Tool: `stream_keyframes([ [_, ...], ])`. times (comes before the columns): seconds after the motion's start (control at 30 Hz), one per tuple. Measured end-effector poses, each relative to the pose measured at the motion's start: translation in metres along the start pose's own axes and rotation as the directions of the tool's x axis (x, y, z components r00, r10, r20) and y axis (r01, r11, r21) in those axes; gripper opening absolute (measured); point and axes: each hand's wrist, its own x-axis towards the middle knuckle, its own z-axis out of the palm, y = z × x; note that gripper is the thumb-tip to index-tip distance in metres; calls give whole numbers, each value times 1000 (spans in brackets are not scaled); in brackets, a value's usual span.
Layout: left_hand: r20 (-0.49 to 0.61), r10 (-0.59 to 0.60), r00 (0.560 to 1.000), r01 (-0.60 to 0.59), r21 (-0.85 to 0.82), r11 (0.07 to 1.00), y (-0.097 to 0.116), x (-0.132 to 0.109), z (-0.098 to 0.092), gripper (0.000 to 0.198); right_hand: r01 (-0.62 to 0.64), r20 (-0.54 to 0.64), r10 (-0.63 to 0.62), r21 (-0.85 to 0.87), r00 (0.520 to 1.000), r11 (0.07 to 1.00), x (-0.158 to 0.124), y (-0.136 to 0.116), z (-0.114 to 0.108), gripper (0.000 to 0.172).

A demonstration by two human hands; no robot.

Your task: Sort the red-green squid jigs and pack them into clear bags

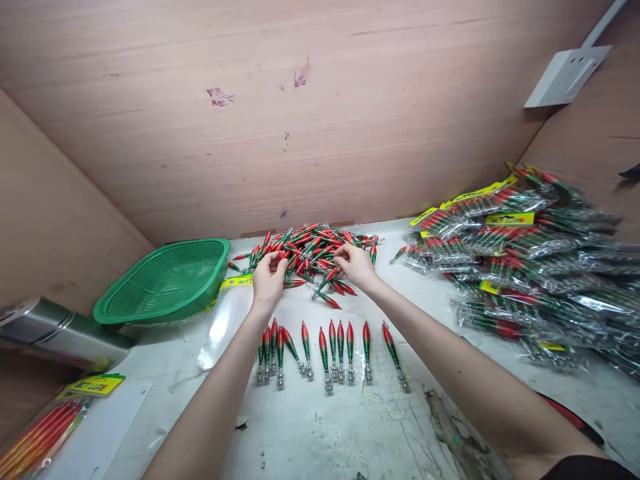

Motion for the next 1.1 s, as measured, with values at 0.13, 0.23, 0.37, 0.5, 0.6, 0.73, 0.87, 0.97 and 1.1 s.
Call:
stream_keyframes([
  [0.13, 20, -61, 998, 63, -91, 994, 12, -20, -6, 29, 67, 50, -59, -172, 997, 983, -20, -8, -3, 17],
  [0.23, 81, -104, 991, 116, -171, 978, 29, -35, -11, 34, 179, 184, -127, -302, 975, 936, -42, -13, -3, 12],
  [0.37, 157, -165, 974, 204, -282, 938, 50, -49, -12, 36, 323, 426, -129, -423, 895, 847, -65, -18, 7, 10],
  [0.5, 251, -207, 945, 289, -351, 891, 63, -57, -11, 35, 367, 481, -70, -557, 874, 745, -69, -28, 23, 14],
  [0.6, 307, -225, 925, 336, -386, 859, 70, -61, -13, 34, 335, 448, -16, -644, 894, 688, -63, -36, 30, 22],
  [0.73, 373, -220, 902, 377, -428, 821, 79, -65, -16, 31, 274, 408, 61, -708, 911, 651, -55, -40, 32, 27],
  [0.87, 419, -196, 886, 380, -418, 825, 84, -68, -17, 31, 220, 338, 64, -731, 939, 646, -54, -34, 33, 29],
  [0.97, 438, -194, 878, 388, -411, 825, 85, -70, -17, 33, 193, 294, 38, -712, 955, 675, -55, -31, 34, 26],
  [1.1, 451, -183, 874, 383, -404, 831, 86, -73, -17, 36, 178, 271, -9, -608, 963, 774, -52, -31, 27, 16],
])
